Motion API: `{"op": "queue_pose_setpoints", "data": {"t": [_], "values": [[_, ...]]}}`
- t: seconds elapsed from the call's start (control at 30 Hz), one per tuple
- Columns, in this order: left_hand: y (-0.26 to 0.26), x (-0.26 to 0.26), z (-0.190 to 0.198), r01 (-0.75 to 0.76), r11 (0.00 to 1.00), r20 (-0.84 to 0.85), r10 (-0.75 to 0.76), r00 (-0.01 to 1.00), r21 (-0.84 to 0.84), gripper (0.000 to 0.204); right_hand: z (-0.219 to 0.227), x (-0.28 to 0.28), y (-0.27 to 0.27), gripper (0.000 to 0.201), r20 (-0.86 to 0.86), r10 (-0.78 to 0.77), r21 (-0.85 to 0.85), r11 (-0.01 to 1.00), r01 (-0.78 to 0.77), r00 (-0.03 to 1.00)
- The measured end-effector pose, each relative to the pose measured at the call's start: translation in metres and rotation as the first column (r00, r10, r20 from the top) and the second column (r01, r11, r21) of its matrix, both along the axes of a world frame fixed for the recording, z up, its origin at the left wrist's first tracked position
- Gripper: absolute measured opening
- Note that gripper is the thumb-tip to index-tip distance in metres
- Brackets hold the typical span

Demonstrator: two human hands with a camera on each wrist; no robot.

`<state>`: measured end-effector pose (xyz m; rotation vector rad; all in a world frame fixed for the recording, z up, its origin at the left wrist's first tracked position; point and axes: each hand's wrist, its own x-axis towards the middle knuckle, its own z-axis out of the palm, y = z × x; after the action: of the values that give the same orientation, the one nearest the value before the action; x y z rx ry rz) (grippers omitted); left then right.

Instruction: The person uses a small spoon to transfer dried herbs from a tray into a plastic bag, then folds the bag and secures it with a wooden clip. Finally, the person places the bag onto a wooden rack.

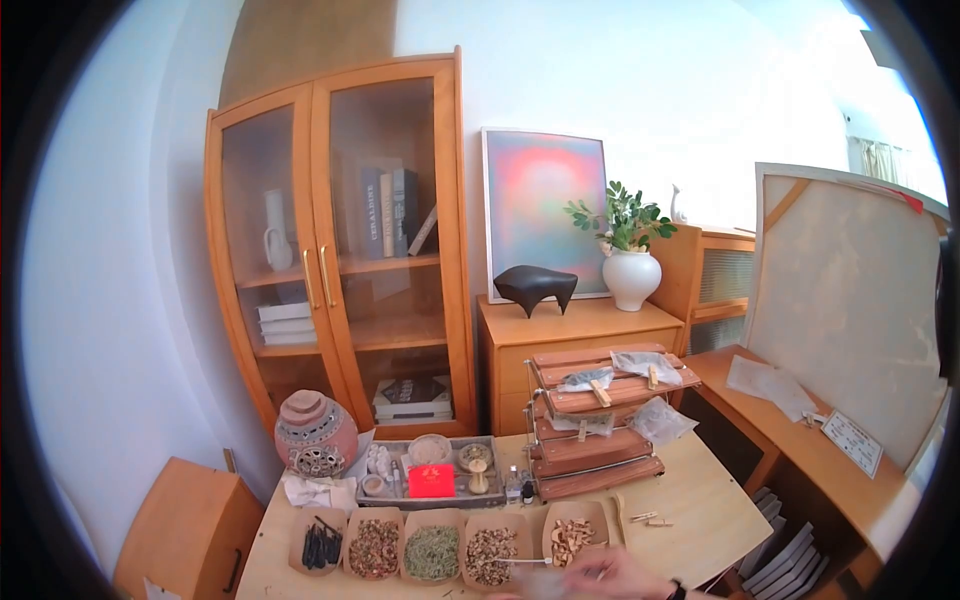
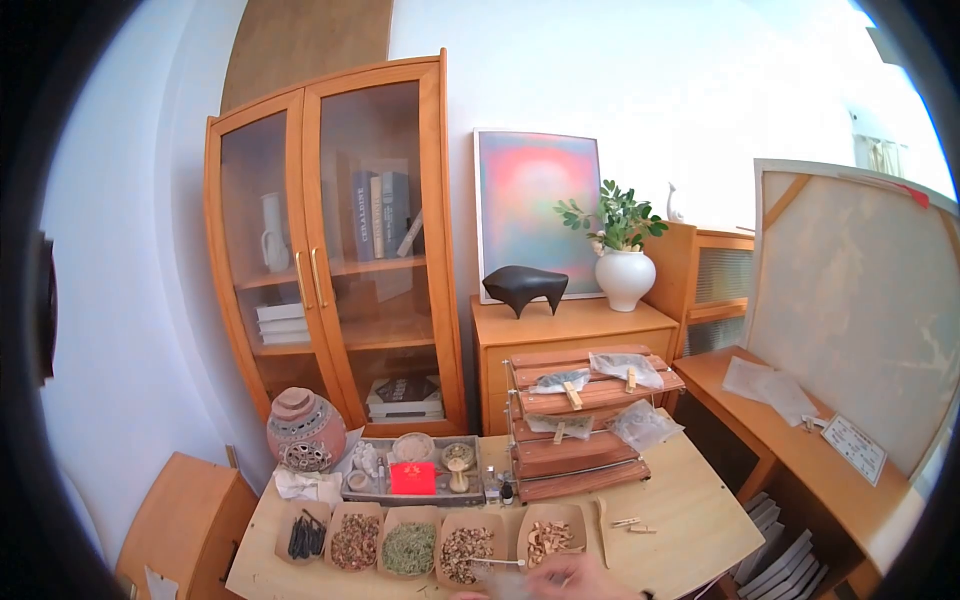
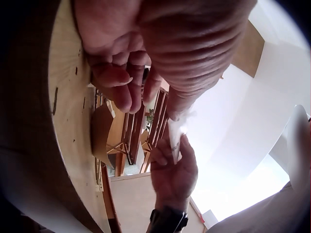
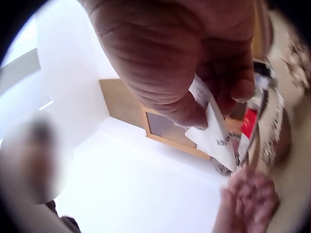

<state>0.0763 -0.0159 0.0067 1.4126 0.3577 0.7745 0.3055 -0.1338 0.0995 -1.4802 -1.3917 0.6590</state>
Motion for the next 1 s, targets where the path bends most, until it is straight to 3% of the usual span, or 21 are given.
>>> {"op": "queue_pose_setpoints", "data": {"t": [0.07,0.1,0.13,0.2,0.27,0.3,0.37,0.4,0.47,0.5,0.57,0.6,0.67,0.9,1.0], "values": [[0.001,0.002,-0.008,-0.05,0.998,-0.016,0.05,0.999,-0.025,0.01,0.02,0.039,0.007,0.021,-0.201,-0.162,0.14,0.971,0.192,0.966],[0.003,0.002,-0.014,-0.056,0.998,-0.052,0.056,0.997,-0.009,0.01,0.054,0.056,0.01,0.009,0.129,-0.389,0.298,0.893,0.338,0.912],[0.004,0.002,-0.018,-0.062,0.998,-0.087,0.062,0.994,0.007,0.01,0.081,0.067,0.014,0.006,0.117,-0.499,0.388,0.818,0.423,0.858],[0.004,0.0,-0.016,-0.057,0.998,-0.096,0.059,0.994,0.026,0.01,0.141,0.082,0.022,0.012,0.305,-0.613,0.656,0.69,0.306,0.729],[0.003,0.001,-0.014,-0.058,0.997,-0.101,0.063,0.993,0.046,0.011,0.175,0.095,0.033,0.017,0.413,-0.727,0.74,0.619,0.262,0.549],[0.002,0.002,-0.013,-0.065,0.997,-0.096,0.068,0.993,0.038,0.011,0.186,0.1,0.041,0.017,0.415,-0.723,0.742,0.62,0.256,0.552],[0.002,0.002,-0.012,-0.076,0.997,-0.09,0.078,0.993,0.032,0.012,0.2,0.114,0.061,0.015,0.556,-0.735,0.752,0.643,0.142,0.387],[0.002,0.001,-0.012,-0.07,0.997,-0.102,0.073,0.992,0.029,0.013,0.204,0.123,0.071,0.015,0.556,-0.734,0.753,0.644,0.138,0.39],[0.002,0.0,-0.012,-0.071,0.997,-0.114,0.074,0.991,0.028,0.013,0.205,0.143,0.092,0.008,0.716,-0.669,0.671,0.738,0.068,0.198],[0.002,0.0,-0.011,-0.063,0.998,-0.113,0.065,0.991,0.018,0.013,0.202,0.153,0.101,0.008,0.716,-0.668,0.672,0.738,0.063,0.203],[0.002,0.0,-0.012,-0.064,0.998,-0.112,0.064,0.992,0.009,0.013,0.196,0.173,0.115,0.006,0.839,-0.544,0.54,0.834,0.109,0.001],[0.003,0.0,-0.014,-0.065,0.998,-0.11,0.067,0.992,0.016,0.013,0.191,0.179,0.12,0.006,0.839,-0.544,0.541,0.835,0.101,0.005],[0.004,0.001,-0.02,-0.076,0.997,-0.104,0.078,0.992,0.025,0.013,0.183,0.183,0.127,0.007,0.871,-0.482,0.49,0.86,0.141,-0.093],[0.005,0.001,-0.016,-0.06,0.994,-0.104,0.069,0.992,0.088,0.013,0.177,0.181,0.123,0.009,0.856,-0.514,0.516,0.848,0.125,-0.046],[0.003,0.001,-0.015,-0.062,0.993,-0.105,0.073,0.992,0.103,0.012,0.18,0.178,0.122,0.01,0.898,-0.428,0.44,0.869,0.227,-0.099]]}}
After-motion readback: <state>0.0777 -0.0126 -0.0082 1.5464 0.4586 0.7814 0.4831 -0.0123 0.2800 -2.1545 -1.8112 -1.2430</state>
